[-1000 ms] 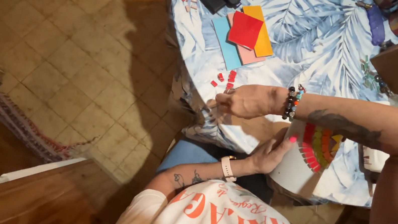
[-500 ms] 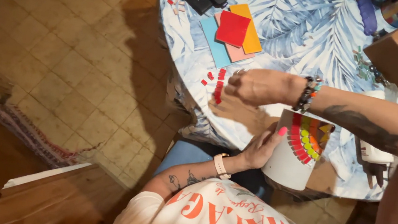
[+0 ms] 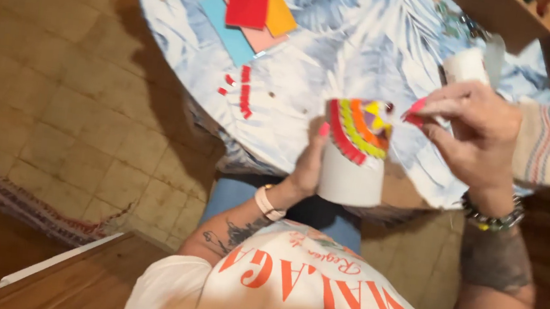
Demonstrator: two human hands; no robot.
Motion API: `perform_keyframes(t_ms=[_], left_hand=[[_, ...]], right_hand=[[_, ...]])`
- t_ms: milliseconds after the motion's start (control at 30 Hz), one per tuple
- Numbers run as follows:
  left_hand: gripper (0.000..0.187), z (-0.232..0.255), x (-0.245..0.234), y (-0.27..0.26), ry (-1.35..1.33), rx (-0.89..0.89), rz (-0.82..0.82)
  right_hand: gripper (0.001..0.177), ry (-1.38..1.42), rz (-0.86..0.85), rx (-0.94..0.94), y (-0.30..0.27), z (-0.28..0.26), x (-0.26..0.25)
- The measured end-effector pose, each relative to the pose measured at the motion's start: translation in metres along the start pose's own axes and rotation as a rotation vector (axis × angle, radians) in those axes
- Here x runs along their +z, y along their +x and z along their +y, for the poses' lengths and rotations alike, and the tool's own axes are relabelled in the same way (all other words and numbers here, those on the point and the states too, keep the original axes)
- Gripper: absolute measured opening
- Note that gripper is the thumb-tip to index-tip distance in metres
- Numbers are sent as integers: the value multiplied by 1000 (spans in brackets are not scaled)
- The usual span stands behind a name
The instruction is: Decorating a white mug by applying glue and attaching small paper cutouts to create a pattern.
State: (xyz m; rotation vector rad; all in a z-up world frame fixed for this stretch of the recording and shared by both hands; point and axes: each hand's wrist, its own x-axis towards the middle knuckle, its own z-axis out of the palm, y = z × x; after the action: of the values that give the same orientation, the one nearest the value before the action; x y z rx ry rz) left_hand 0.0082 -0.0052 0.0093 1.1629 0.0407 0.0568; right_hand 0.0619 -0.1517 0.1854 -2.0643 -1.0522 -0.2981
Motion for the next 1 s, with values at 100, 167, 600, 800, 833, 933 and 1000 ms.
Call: perform_keyframes(t_ms=[100, 167, 600, 800, 833, 933, 1000], left_hand=[[51, 20, 11, 1, -492, -389, 145], [36, 27, 12, 0, -503, -172, 107], [49, 24, 11, 2, -426, -190, -91], [50, 40, 16, 2, -409, -231, -69], [50, 40, 16, 2, -393, -221, -60], [50, 32, 13, 2, -387, -204, -53], [51, 29, 13, 2, -395, -197, -59]], right_hand=[[12, 72, 105, 146, -31, -5, 4], [14, 166, 176, 315, -43, -12, 11], [29, 523, 305, 412, -61, 20, 25], [17, 363, 278, 270, -58, 10, 24], [19, 340, 280, 234, -60, 10, 26], [20, 278, 281, 195, -73, 12, 40], [19, 235, 281, 190, -80, 11, 51]])
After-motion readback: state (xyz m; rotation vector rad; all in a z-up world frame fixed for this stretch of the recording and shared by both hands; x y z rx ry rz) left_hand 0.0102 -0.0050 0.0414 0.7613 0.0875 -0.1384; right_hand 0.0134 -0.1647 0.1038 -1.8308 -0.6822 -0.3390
